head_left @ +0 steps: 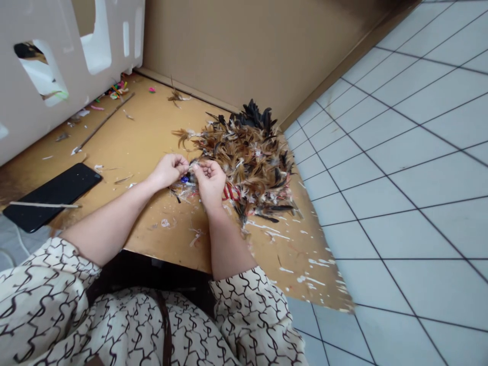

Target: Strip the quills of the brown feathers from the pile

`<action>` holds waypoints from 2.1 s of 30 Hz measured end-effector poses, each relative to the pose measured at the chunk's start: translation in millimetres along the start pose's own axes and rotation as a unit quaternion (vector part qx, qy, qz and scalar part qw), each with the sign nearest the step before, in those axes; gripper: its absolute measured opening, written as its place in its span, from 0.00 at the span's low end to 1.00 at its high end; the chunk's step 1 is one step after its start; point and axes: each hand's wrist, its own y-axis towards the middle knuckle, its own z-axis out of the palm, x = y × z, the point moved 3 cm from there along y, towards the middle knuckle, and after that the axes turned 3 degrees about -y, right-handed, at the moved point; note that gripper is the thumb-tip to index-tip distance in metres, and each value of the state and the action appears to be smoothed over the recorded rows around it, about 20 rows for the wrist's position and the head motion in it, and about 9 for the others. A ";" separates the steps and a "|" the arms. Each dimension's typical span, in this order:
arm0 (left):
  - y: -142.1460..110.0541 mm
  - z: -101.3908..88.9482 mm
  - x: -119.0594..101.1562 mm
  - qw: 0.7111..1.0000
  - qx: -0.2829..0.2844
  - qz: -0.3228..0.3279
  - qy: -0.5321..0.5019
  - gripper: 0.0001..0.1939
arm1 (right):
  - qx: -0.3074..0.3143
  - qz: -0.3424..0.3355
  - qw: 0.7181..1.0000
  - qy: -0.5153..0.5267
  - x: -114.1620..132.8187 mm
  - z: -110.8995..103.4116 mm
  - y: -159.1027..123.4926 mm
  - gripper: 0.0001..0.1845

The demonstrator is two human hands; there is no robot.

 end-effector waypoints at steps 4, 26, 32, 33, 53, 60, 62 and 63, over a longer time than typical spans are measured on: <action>0.4 0.2 0.5 0.999 0.001 0.018 0.045 0.09 | 0.002 -0.017 0.999 -0.026 -4.3 0.5 2.6 0.09; -5.3 -3.5 -9.1 0.986 -0.044 -0.105 -0.119 0.14 | 0.007 0.039 0.997 0.068 -11.7 2.2 3.9 0.11; -8.1 2.6 -6.8 0.981 0.005 -0.143 -0.133 0.13 | 0.005 0.034 0.998 0.059 -14.5 3.2 3.1 0.10; -8.3 3.2 -6.4 0.980 0.009 -0.146 -0.132 0.13 | 0.002 0.032 0.998 0.057 -15.1 2.8 3.5 0.10; -2.0 -6.7 -4.3 0.973 -0.044 -0.110 -0.199 0.11 | -0.076 0.122 0.981 0.133 -19.7 -17.5 16.4 0.11; -3.3 -2.2 -4.0 0.975 -0.007 -0.110 -0.191 0.09 | 0.070 0.073 0.992 0.070 -12.2 9.7 -0.7 0.13; -5.1 -0.3 -4.8 0.978 0.002 -0.116 -0.172 0.09 | 0.067 0.070 0.993 0.067 -13.1 10.7 -1.3 0.13; -5.9 0.3 -5.2 0.979 0.008 -0.119 -0.163 0.09 | 0.059 0.068 0.994 0.065 -14.0 10.0 -0.7 0.12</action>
